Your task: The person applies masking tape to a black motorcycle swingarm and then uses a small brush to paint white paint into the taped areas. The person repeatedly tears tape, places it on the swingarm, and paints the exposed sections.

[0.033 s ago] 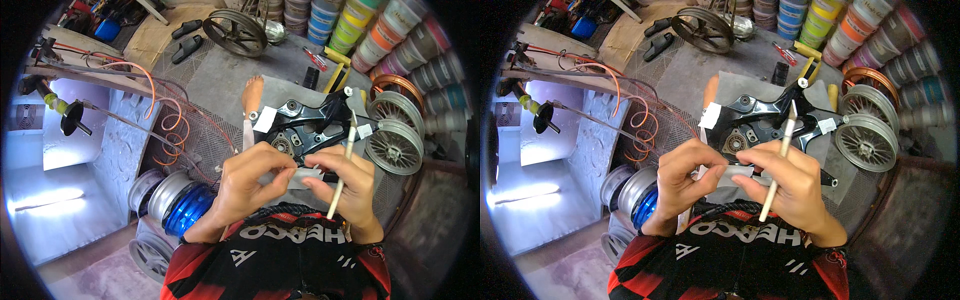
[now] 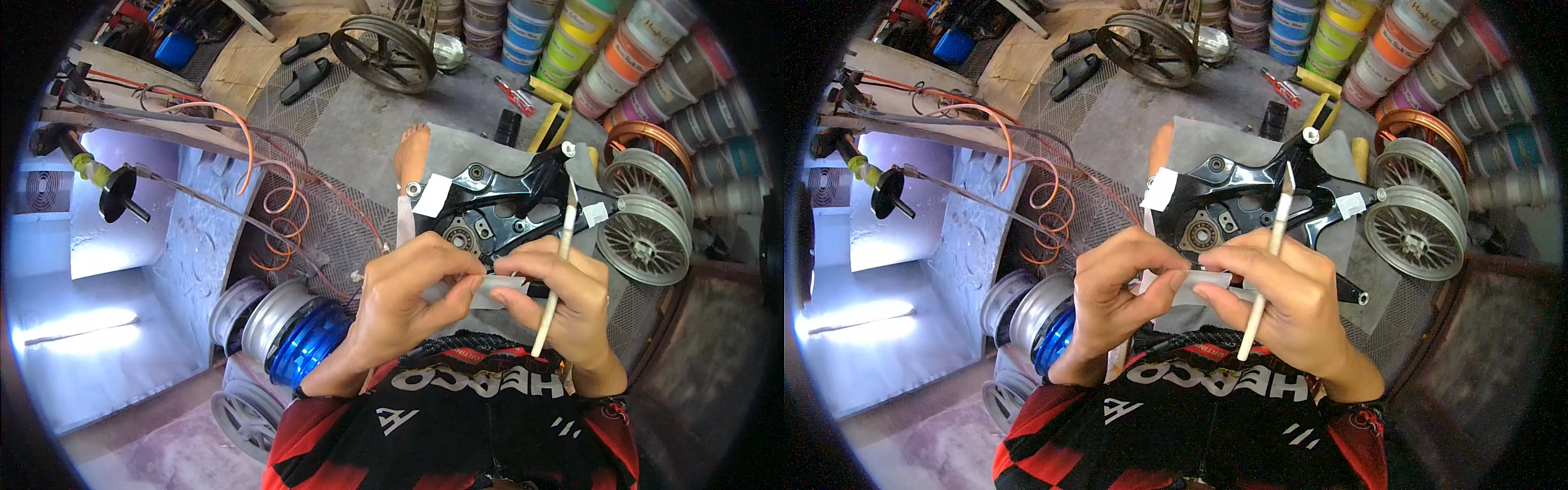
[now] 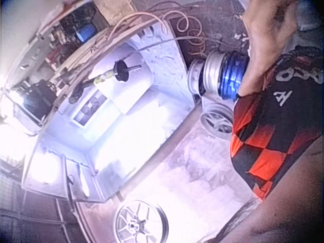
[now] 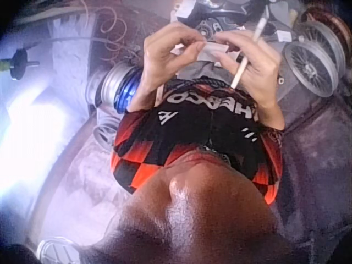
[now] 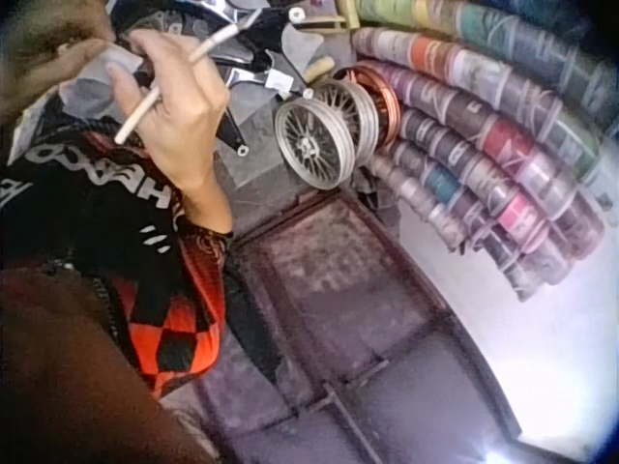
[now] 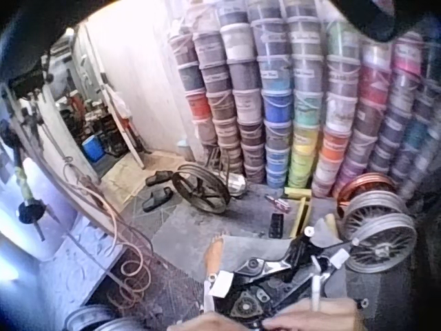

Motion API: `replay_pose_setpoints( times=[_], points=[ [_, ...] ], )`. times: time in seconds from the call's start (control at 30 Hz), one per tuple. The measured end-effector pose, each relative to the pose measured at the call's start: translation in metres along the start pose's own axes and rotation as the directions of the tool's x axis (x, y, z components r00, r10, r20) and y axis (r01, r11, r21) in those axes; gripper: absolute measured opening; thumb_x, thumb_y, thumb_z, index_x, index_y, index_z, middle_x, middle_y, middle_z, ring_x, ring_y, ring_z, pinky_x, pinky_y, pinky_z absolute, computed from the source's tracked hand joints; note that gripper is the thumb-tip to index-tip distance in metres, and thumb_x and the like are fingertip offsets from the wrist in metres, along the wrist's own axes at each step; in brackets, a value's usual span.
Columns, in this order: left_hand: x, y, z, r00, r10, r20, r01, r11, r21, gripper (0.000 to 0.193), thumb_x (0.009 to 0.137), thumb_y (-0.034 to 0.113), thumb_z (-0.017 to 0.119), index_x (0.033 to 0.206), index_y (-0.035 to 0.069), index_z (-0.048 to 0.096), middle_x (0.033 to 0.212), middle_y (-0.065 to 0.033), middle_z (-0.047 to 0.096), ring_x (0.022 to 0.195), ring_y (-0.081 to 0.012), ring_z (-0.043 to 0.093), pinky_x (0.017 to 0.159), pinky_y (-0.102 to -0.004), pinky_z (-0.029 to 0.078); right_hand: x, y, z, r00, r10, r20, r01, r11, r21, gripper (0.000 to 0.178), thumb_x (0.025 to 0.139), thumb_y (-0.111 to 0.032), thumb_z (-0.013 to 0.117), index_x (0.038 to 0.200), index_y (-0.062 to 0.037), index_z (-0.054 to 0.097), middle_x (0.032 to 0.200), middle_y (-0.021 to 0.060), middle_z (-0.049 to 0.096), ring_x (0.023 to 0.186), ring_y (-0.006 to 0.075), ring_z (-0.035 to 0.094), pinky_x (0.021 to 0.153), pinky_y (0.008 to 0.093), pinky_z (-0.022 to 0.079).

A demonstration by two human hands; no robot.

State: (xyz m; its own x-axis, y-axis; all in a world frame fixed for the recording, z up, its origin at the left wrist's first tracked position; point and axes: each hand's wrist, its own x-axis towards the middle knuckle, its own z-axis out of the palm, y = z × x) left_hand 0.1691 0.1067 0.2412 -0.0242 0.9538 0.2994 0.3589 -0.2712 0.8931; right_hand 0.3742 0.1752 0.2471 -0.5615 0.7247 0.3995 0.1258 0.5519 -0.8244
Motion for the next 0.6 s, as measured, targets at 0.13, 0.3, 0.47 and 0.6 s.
replay_pose_setpoints(
  times=[0.13,0.3,0.47,0.6],
  points=[
    [0.001,0.0,0.002,1.0,0.012,-0.006,-0.012,1.0,0.013,0.017,0.078,-0.004,0.076,0.095,-0.001,0.074,0.086,-0.0103,0.071,0.075,-0.0198,0.068,0.067,-0.0307,0.051,0.003,0.004,0.005,1.0,-0.011,-0.003,0.012,1.0,0.017,0.02,0.077,0.003,0.083,0.093,-0.0006,0.072,0.08,0.0113,0.07,0.066,0.0223,0.068,0.058,0.0317,0.052],
    [0.001,0.006,0.001,0.996,-0.091,0.0,0.091,0.996,0.017,0.019,0.078,-0.003,0.078,0.096,-0.001,0.075,0.086,-0.0105,0.072,0.074,-0.0194,0.068,0.067,-0.0304,0.051,0.006,0.002,0.004,0.999,0.024,0.035,-0.025,0.999,0.039,0.019,0.077,0.003,0.082,0.092,-0.0006,0.071,0.078,0.0102,0.068,0.065,0.021,0.067,0.057,0.0315,0.051],
    [0.0,-0.005,0.002,1.0,0.005,0.016,-0.005,1.0,0.008,0.019,0.078,-0.002,0.079,0.096,-0.001,0.075,0.085,-0.0104,0.072,0.073,-0.0184,0.067,0.066,-0.0296,0.05,0.007,0.004,0.003,0.999,0.003,0.05,-0.005,0.999,0.036,0.019,0.077,0.003,0.082,0.092,-0.0006,0.07,0.079,0.011,0.068,0.066,0.0219,0.067,0.058,0.0318,0.052],
    [0.003,-0.003,0.003,1.0,-0.007,0.011,0.006,1.0,0.02,0.015,0.081,-0.003,0.078,0.095,0.0,0.073,0.083,-0.0097,0.069,0.069,-0.0178,0.068,0.062,-0.0295,0.053,0.01,0.0,0.0,0.998,-0.021,0.058,0.023,0.999,-0.033,0.019,0.077,0.002,0.082,0.092,-0.0006,0.07,0.081,0.0121,0.068,0.068,0.0256,0.068,0.059,0.0331,0.053]
  ],
)
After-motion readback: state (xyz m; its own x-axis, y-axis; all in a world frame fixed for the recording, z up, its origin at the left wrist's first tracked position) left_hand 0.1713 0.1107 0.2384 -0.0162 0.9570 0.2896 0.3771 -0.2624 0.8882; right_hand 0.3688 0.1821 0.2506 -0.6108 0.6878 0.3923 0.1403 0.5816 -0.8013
